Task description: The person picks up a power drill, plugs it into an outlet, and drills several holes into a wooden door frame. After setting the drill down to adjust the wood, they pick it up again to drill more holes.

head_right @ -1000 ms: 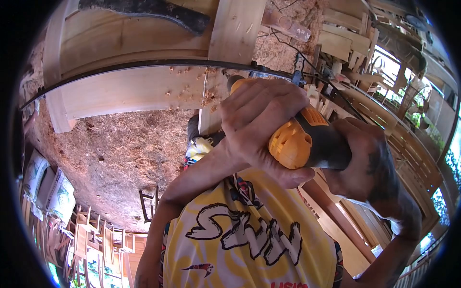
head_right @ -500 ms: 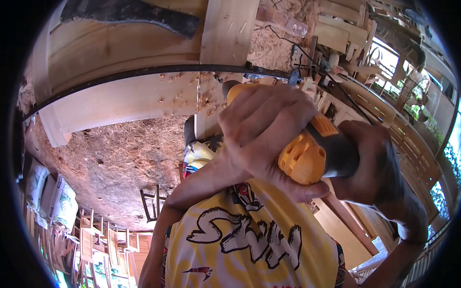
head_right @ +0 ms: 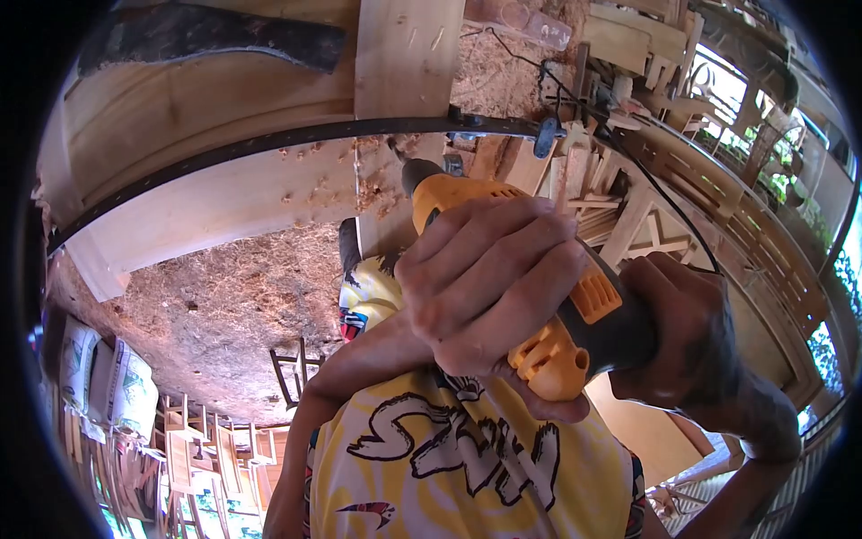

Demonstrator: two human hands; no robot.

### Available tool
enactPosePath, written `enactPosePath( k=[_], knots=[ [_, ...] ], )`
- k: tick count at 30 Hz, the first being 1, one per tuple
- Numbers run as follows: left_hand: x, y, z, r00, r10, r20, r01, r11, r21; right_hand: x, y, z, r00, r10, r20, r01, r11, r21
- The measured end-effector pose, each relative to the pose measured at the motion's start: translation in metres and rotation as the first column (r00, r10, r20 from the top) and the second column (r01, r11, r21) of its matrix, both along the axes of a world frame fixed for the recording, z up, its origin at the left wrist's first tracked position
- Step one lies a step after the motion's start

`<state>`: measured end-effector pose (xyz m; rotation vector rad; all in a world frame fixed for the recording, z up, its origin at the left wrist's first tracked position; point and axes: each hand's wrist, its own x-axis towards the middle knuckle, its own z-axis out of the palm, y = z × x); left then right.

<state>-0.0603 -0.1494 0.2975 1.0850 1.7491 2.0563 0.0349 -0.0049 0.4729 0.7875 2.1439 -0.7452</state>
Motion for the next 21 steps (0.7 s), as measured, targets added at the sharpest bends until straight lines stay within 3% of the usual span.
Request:
enactPosePath(
  k=[21],
  knots=[
    [0.009,-0.026,-0.023,0.994,-0.07,-0.087,0.064,0.995,-0.075,-0.007,0.004,-0.02,0.96,0.276,-0.038,-0.274,0.96,0.05]
  ],
)
